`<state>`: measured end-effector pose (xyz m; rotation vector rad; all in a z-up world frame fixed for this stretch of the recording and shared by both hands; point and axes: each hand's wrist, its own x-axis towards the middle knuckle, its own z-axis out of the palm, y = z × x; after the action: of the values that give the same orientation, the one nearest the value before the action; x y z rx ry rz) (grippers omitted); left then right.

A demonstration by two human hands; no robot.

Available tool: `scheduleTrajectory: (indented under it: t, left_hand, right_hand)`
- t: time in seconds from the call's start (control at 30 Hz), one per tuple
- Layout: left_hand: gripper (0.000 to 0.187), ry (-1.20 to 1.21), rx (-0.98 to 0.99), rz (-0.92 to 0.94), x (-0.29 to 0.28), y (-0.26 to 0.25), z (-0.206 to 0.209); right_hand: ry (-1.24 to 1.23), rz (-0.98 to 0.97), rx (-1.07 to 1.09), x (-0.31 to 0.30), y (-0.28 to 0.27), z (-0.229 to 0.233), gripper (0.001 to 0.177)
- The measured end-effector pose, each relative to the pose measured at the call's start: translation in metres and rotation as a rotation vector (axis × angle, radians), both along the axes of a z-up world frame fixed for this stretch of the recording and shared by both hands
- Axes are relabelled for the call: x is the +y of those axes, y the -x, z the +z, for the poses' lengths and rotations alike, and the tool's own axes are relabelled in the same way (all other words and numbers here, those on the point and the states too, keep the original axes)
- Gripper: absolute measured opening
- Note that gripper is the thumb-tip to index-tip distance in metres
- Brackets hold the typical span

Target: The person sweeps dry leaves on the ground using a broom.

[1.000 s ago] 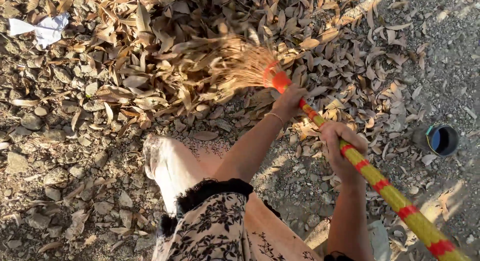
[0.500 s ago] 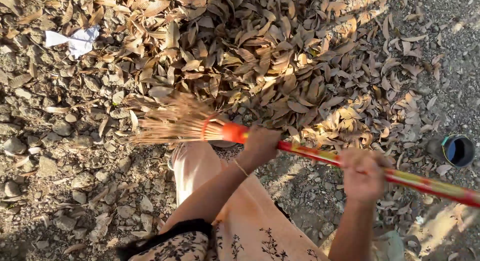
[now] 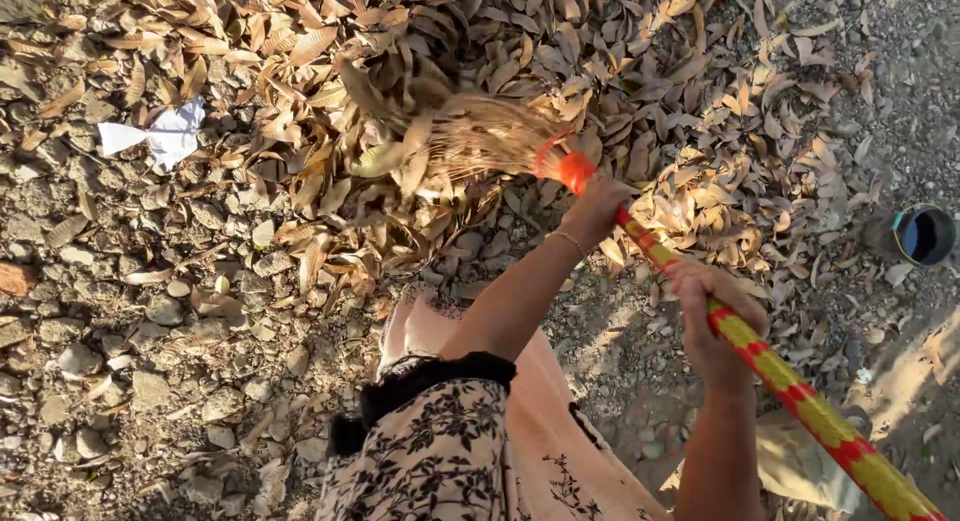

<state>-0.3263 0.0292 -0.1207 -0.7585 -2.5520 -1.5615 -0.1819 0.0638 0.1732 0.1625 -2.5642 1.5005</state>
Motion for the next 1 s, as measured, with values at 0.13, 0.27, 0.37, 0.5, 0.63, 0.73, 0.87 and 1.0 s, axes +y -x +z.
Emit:
scheduleTrajectory:
  t: [0.13, 0.27, 0.37, 0.5, 0.63, 0.73, 0.87, 1.0]
  left_hand:
    - [0.016, -0.184, 0.039, -0.056, 0.042, 0.020, 0.032]
    - [0.026, -0.193, 0.050, -0.109, 0.029, 0.011, 0.138]
    - [0.018, -0.056, 0.044, -0.181, -0.011, -0.039, 0.184]
    - [0.020, 0.100, -0.072, -0.288, -0.104, -0.108, 0.180]
    - [0.008, 0.427, -0.322, -0.339, -0.169, -0.142, 0.079]
    - [0.009, 0.516, -0.430, -0.324, -0.171, -0.148, 0.010]
    - [0.016, 0.246, -0.253, -0.219, -0.110, -0.111, -0.032]
    - [0.012, 0.049, -0.248, -0.219, -0.053, -0.067, 0.020]
  right_hand:
    - [-0.192, 0.000, 0.099, -0.012, -0.005, 0.026, 0.012]
    - [-0.206, -0.010, 0.311, 0.042, -0.022, 0.044, 0.026]
    - [0.141, -0.176, 0.337, 0.135, -0.086, 0.041, 0.032]
    - [0.395, -0.197, 0.278, 0.112, -0.091, 0.017, 0.032]
    - [0.649, 0.077, -0.025, 0.039, -0.083, -0.074, 0.034]
    - [0.380, 0.034, -0.196, -0.032, -0.081, -0.070, 0.028]
    - [0.109, -0.041, -0.123, -0.061, -0.071, -0.044, 0.010]
    - [-0.076, -0.076, -0.080, -0.047, -0.055, -0.002, 0.015]
